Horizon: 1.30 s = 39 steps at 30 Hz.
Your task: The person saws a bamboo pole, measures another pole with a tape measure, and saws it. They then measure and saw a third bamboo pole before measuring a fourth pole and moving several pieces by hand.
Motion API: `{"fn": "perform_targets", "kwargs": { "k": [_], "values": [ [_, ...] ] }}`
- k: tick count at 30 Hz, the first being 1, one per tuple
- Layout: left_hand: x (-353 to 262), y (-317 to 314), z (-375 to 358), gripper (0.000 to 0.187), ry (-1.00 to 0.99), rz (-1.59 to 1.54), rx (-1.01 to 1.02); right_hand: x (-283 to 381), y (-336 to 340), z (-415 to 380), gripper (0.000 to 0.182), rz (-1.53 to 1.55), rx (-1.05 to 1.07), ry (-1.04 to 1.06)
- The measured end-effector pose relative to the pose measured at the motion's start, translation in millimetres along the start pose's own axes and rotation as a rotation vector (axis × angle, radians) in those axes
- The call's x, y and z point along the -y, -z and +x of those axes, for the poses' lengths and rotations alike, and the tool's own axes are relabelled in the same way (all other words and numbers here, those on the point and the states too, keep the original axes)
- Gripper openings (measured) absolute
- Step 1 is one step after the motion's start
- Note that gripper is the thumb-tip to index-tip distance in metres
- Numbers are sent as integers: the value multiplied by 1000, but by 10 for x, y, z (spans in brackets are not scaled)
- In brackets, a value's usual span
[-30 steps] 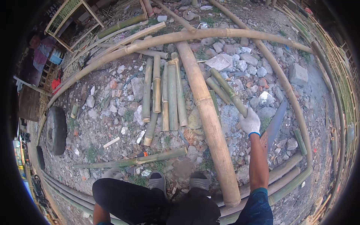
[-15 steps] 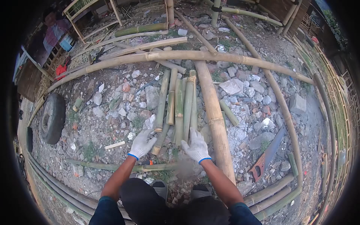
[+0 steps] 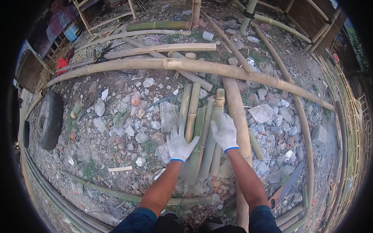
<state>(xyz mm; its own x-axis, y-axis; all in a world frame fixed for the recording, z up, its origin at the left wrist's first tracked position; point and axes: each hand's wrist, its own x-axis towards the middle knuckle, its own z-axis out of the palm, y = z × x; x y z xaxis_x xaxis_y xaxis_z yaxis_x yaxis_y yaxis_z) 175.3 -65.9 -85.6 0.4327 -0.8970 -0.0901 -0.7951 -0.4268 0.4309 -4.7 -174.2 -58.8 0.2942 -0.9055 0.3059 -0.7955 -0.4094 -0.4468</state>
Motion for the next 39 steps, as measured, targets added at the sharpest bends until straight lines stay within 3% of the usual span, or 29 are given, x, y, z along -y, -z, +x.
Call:
{"fn": "perform_targets", "kwargs": {
  "k": [3,6,12,14,17,22,25,30,32,36,39],
  "values": [
    [3,26,33,102,-11,-16,-9,-215,-426,1000,48,-75,-29,83],
    [23,37,54,99,-26,-78,-24,-271,-759,1667,48,-388,8,97],
    [47,168,127,97,-14,-69,37,-337,-1244,2190,43,-463,398,-39],
    [13,172,134,97,-30,4,20,-420,-1327,2281,42,-271,421,-43],
    [30,157,114,98,0,-35,101,-478,-1280,2236,43,-150,441,-60],
    [37,183,161,97,1,-46,103,-626,-1232,2220,50,95,196,80],
    [41,196,160,97,-2,-69,106,-225,-815,2159,46,169,401,-52],
    [32,168,144,98,6,-55,102,-403,-937,2121,49,-29,327,130],
    [27,175,148,98,15,-61,104,-388,-883,2106,46,-71,356,162],
    [44,109,175,99,17,-37,96,14,-637,1922,57,-125,625,150],
    [35,105,146,100,19,-53,100,59,-700,1645,61,-100,583,200]
  ]
}}
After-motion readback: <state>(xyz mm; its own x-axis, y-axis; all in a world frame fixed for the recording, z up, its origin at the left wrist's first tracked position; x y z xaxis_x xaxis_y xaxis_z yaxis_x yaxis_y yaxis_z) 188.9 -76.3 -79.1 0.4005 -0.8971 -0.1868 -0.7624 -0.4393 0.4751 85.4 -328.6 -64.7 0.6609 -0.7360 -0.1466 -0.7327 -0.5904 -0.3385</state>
